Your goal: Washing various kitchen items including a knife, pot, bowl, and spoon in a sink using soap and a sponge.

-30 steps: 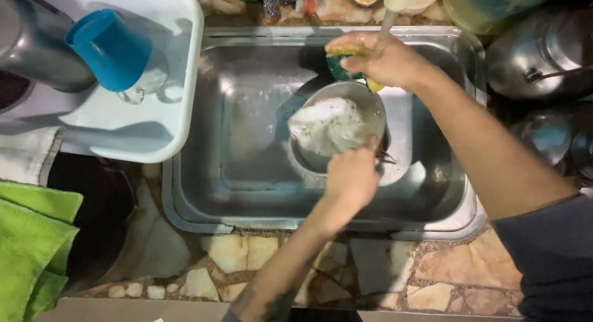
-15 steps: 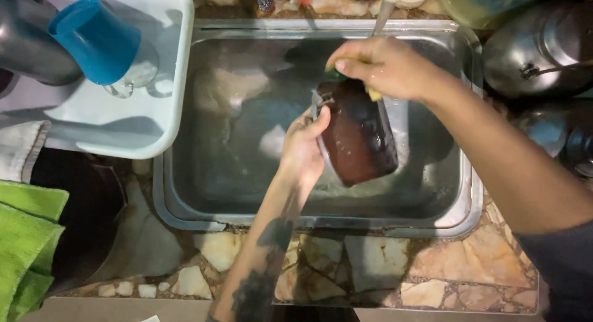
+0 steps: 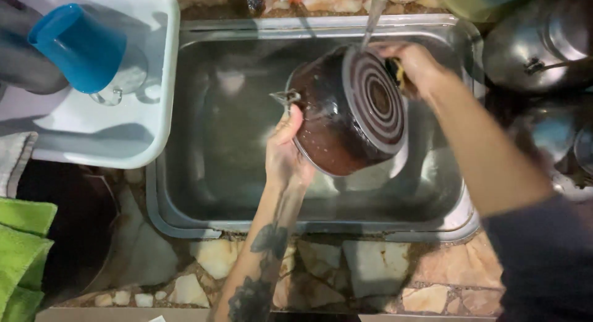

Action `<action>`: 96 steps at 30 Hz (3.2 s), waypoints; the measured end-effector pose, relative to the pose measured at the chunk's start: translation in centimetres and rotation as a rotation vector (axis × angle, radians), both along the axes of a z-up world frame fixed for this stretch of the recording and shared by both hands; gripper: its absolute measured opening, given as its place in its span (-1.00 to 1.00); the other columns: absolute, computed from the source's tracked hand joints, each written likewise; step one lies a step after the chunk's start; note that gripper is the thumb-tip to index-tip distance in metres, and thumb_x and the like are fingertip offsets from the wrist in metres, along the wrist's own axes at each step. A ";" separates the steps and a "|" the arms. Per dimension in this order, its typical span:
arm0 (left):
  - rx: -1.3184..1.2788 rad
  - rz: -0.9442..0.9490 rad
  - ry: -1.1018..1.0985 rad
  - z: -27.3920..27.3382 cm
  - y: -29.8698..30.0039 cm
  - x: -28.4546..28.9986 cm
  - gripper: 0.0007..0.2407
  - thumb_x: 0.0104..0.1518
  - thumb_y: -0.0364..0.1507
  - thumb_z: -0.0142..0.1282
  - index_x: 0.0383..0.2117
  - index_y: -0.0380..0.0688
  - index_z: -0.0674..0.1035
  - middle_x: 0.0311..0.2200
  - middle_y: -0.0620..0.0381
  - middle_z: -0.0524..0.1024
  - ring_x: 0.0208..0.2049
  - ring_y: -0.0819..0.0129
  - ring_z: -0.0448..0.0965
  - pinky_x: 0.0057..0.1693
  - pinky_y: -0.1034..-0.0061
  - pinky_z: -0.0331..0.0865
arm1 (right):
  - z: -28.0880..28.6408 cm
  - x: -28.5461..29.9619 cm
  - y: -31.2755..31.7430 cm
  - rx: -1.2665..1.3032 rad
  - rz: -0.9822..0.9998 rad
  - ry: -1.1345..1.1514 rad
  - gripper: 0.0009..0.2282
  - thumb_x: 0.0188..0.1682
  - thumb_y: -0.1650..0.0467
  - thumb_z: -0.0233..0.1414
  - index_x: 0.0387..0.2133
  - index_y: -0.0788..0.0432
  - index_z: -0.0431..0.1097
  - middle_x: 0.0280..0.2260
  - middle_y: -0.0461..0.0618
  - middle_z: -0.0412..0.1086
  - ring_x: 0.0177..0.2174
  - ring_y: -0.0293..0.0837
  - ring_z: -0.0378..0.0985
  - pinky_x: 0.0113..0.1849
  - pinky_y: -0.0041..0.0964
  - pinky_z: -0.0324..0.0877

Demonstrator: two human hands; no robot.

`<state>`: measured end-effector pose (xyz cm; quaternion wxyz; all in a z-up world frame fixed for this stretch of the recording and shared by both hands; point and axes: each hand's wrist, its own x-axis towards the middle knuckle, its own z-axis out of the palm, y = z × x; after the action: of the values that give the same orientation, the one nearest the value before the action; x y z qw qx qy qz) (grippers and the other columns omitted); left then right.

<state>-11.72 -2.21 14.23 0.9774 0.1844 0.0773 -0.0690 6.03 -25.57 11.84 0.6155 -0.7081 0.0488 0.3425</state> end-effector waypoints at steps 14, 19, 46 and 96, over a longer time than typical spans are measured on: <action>-0.295 0.229 0.051 -1.9 -7.2 3.2 -0.60 0.45 -0.13 -0.02 0.16 -0.22 0.43 0.11 0.05 0.51 0.12 0.22 0.48 0.29 0.27 0.29 | -0.1 -13.2 5.0 0.289 -0.590 -0.586 -0.52 0.15 0.45 -0.21 0.39 0.26 0.02 0.41 0.10 0.02 0.39 -0.02 0.01 0.36 -0.20 -0.11; 0.151 0.253 0.275 0.9 -7.9 3.5 -0.57 0.41 -0.19 -0.03 0.27 -0.19 0.36 -0.07 0.23 0.38 -0.01 0.39 0.30 0.15 0.34 0.19 | 4.6 -12.2 7.9 -0.209 -0.273 -0.996 -0.52 0.24 0.51 -0.21 0.46 0.19 -0.02 0.48 0.13 -0.04 0.48 0.07 -0.10 0.44 -0.12 -0.18; 0.082 0.158 0.153 2.4 -1.0 0.2 -0.73 0.34 -0.34 0.13 0.04 -0.24 0.50 -0.08 0.04 0.57 -0.08 0.22 0.60 0.11 0.25 0.49 | -3.9 -6.3 4.0 -0.117 -0.149 0.118 -0.67 0.14 0.36 -0.19 0.01 0.14 0.51 -0.15 0.07 0.51 -0.26 -0.11 0.44 -0.16 -0.23 0.35; 0.049 0.044 0.480 -6.9 -9.5 14.3 -0.45 0.28 0.07 -0.24 0.24 -0.02 0.36 -0.08 0.01 0.43 -0.11 0.20 0.36 0.09 0.25 0.30 | 4.9 -9.5 5.7 -0.062 -0.053 -0.356 -0.54 0.08 0.58 -0.21 0.27 0.23 0.34 -0.14 0.11 0.45 -0.18 -0.14 0.37 -0.10 -0.33 0.29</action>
<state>2.54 -11.69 7.33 0.9275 0.1845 0.3131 -0.0877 -3.51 -19.91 16.72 0.6011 -0.7747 -0.0314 0.1938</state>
